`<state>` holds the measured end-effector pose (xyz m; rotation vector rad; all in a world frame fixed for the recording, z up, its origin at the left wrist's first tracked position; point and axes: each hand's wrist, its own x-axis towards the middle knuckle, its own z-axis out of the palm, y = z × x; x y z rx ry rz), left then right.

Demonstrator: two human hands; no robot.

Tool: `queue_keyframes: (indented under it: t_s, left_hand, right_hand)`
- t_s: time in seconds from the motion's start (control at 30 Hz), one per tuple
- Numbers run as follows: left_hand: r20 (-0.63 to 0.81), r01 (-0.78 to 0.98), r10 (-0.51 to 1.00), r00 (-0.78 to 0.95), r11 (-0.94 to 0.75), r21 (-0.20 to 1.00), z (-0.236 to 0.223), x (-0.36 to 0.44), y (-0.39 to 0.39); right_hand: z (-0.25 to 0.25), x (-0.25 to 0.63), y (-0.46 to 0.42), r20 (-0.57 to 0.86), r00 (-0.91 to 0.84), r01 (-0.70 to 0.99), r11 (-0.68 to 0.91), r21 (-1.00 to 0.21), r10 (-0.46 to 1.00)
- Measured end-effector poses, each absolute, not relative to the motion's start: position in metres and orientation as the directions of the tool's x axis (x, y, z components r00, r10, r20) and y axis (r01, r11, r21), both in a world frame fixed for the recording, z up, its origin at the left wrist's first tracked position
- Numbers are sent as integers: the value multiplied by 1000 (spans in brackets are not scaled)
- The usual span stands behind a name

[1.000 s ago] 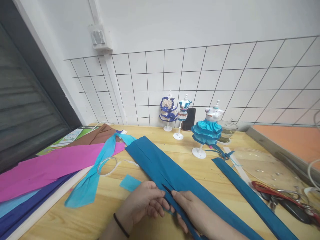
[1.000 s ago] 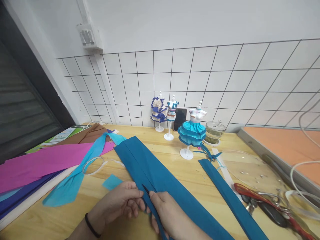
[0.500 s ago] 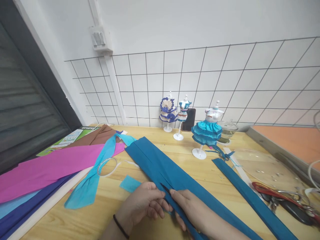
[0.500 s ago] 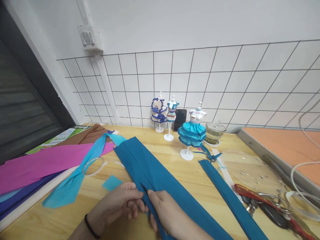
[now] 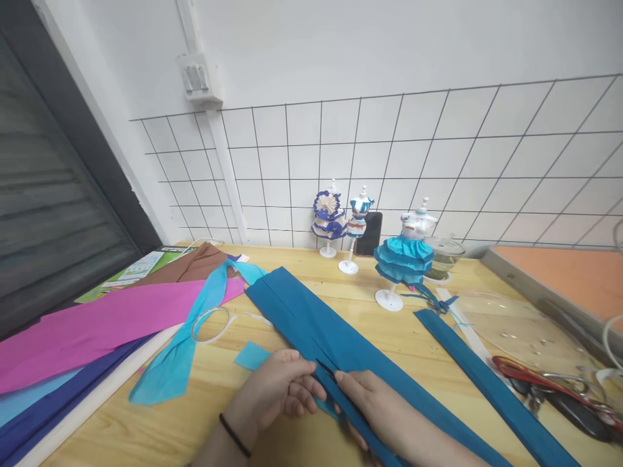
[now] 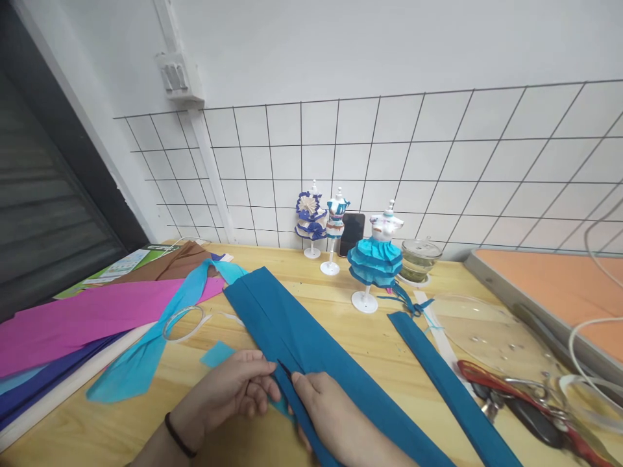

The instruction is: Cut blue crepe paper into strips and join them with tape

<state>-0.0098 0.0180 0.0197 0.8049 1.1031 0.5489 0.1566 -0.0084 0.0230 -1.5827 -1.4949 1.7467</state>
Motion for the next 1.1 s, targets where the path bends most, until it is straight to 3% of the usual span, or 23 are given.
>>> queue_keyframes:
  t_s: [1.1]
  left_hand:
    - [-536,-20,753,383,586,810,18,-12,19]
  right_hand:
    - [24,145,3,-484,-356,375,-352,-858,800]
